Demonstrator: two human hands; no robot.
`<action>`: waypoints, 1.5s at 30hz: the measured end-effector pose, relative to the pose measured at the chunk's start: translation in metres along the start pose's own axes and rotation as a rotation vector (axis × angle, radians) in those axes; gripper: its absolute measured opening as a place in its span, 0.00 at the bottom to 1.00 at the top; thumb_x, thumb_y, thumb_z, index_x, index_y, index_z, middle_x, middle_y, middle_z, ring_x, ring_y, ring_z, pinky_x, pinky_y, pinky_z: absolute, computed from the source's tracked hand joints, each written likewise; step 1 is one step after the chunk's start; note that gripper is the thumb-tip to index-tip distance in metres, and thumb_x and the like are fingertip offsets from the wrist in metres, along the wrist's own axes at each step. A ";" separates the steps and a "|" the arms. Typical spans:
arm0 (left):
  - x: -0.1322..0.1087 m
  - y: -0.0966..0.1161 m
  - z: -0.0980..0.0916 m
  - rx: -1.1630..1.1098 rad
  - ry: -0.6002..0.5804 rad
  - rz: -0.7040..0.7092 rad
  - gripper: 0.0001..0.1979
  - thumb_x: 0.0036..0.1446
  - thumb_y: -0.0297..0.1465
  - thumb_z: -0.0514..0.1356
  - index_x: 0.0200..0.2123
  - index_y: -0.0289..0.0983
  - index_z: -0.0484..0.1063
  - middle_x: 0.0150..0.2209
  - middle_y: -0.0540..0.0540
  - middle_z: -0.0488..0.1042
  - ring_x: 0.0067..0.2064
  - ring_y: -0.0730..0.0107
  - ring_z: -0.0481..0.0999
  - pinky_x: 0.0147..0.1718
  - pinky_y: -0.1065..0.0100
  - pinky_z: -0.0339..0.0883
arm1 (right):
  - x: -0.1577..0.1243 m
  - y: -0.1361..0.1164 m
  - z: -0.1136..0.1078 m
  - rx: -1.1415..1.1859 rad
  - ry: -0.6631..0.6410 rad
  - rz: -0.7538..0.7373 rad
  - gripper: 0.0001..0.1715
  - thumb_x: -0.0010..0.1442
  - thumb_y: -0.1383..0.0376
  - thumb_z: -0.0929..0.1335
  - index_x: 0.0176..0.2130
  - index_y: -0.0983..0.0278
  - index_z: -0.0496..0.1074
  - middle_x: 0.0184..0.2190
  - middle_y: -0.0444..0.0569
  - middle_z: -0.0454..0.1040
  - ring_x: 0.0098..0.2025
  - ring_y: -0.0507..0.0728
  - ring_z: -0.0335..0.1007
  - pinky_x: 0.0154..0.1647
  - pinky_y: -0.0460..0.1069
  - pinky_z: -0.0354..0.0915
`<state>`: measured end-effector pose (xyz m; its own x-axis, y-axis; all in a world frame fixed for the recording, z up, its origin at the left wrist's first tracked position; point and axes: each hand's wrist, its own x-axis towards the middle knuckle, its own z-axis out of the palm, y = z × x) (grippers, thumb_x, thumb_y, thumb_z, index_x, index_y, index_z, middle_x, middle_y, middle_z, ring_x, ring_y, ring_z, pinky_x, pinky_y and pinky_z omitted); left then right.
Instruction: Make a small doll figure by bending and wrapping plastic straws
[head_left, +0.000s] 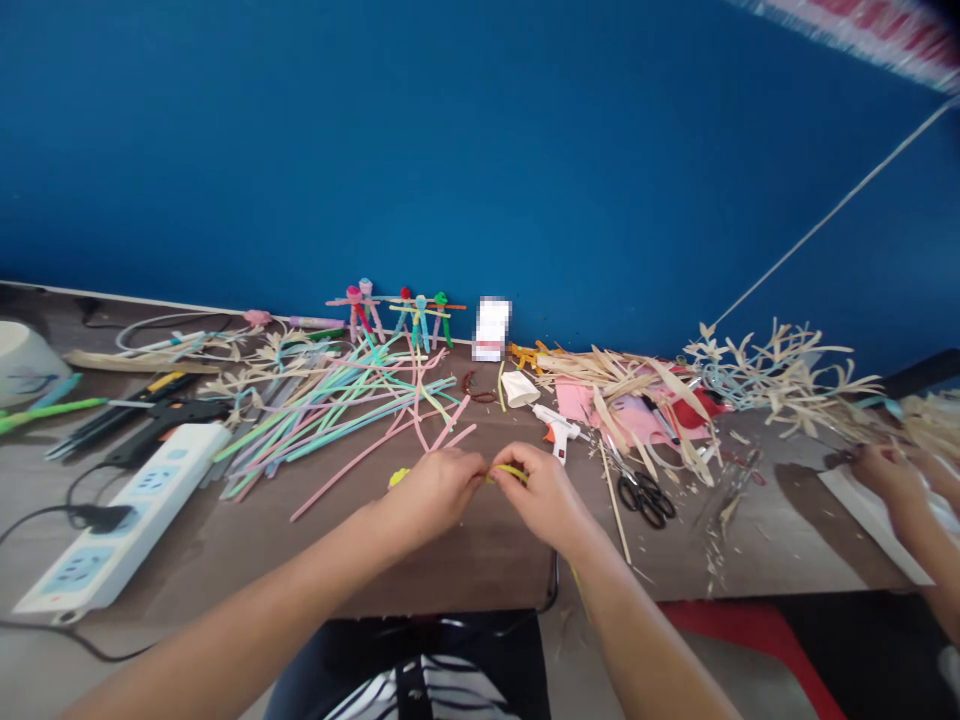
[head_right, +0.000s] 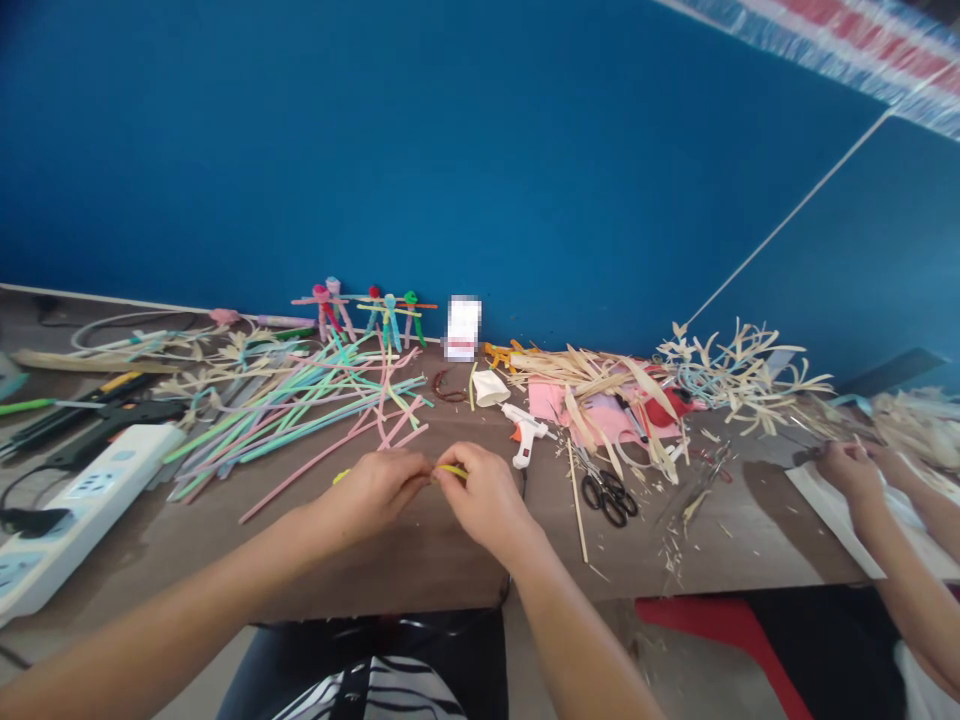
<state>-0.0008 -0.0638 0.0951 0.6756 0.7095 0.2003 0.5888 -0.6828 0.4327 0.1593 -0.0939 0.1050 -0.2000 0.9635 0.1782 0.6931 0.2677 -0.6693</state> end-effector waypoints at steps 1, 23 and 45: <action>0.000 0.000 -0.002 -0.003 -0.020 0.004 0.10 0.55 0.27 0.47 0.29 0.35 0.67 0.25 0.46 0.71 0.29 0.68 0.70 0.28 0.71 0.59 | 0.002 0.004 0.001 0.082 -0.017 0.042 0.04 0.53 0.67 0.62 0.29 0.64 0.66 0.25 0.43 0.68 0.28 0.51 0.63 0.29 0.44 0.56; -0.007 -0.003 0.001 -0.140 0.008 0.114 0.08 0.56 0.26 0.50 0.39 0.36 0.64 0.35 0.45 0.73 0.36 0.68 0.72 0.34 0.69 0.62 | 0.020 0.025 0.006 0.901 -0.361 0.433 0.15 0.41 0.60 0.71 0.26 0.65 0.64 0.13 0.37 0.64 0.11 0.44 0.52 0.11 0.40 0.48; 0.004 -0.006 0.008 -0.458 0.035 -0.169 0.11 0.53 0.27 0.49 0.37 0.36 0.68 0.34 0.46 0.74 0.35 0.69 0.73 0.32 0.73 0.61 | 0.006 0.023 0.036 0.516 0.175 0.266 0.14 0.51 0.57 0.63 0.26 0.66 0.66 0.16 0.40 0.63 0.14 0.46 0.54 0.13 0.42 0.51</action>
<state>0.0020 -0.0581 0.0867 0.5676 0.8145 0.1197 0.4276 -0.4160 0.8026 0.1490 -0.0828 0.0645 0.0808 0.9958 0.0436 0.2694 0.0203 -0.9628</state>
